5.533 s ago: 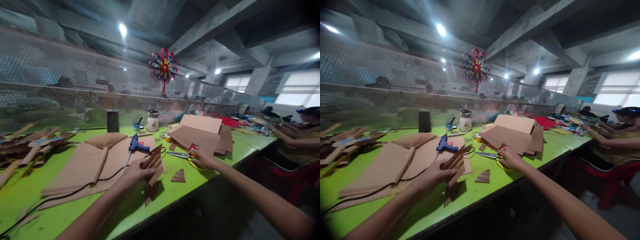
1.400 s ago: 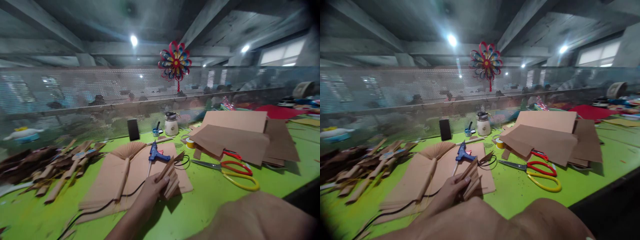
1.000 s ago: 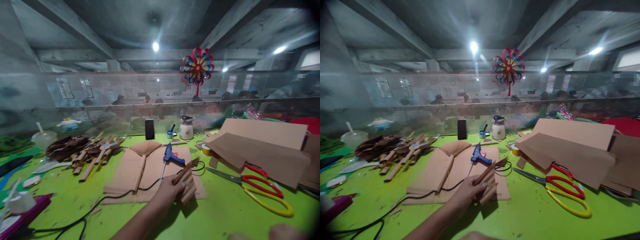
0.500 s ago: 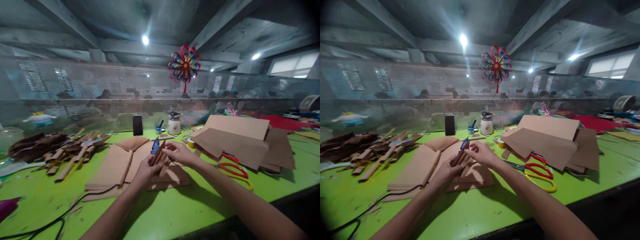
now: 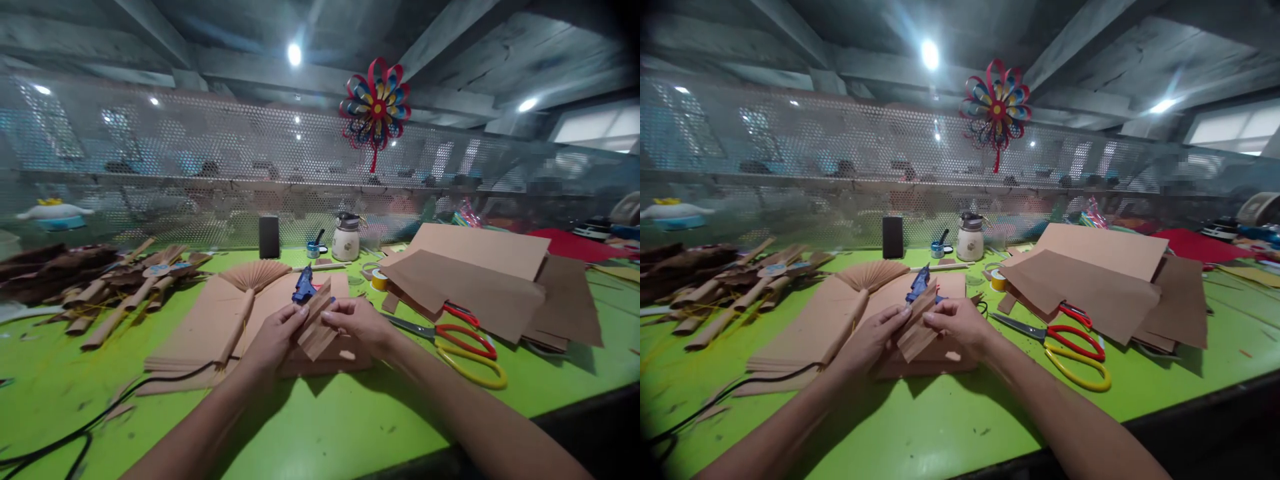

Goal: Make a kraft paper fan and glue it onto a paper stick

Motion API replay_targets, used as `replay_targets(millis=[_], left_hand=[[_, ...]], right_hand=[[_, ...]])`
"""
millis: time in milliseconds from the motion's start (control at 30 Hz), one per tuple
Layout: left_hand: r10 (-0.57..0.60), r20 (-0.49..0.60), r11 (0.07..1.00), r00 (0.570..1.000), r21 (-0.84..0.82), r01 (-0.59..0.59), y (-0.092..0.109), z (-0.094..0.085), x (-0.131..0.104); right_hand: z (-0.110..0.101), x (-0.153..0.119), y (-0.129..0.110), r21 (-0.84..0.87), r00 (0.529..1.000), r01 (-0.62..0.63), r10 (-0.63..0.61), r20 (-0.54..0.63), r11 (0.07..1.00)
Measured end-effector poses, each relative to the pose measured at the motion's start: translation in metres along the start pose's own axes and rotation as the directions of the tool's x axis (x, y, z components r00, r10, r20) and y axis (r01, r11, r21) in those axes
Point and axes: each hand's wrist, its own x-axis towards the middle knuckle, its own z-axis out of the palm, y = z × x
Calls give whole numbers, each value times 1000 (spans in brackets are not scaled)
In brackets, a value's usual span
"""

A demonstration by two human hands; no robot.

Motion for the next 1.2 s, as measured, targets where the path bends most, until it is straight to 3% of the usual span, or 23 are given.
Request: replay_targets(millis=[167,433,567,667,800,867,1033,1200], left_hand=[[-81,26,995,996,-47,82,1,1,-3],[-57,7,998,998,-8,58,-4,-1,1],[68,-48,996,997,56,-65,-11,-1,6],[207,-77,952,975,245,-183,-15,-1,7],[446,-50,744,894,576,-339,-17,-1,4],[492,-23,676,870,639,-366,-16,0,2],[394,-31,761,918,571,-308,-12,5,-1],[345,-21,818,938,497,-290,-14,5,-2]], right_hand=[[5,-5,6,62,982,-100,88,165,993],[3,-5,11,135,995,-45,32,96,990],[6,-5,13,145,998,-18,8,67,989],[8,-5,14,127,1000,-6,2,25,992],[12,-4,12,135,998,-4,12,-57,991],[13,-4,12,136,998,10,-2,-61,991],[13,-3,16,92,998,30,-25,-57,995],[14,-2,19,113,997,14,-6,-70,994]])
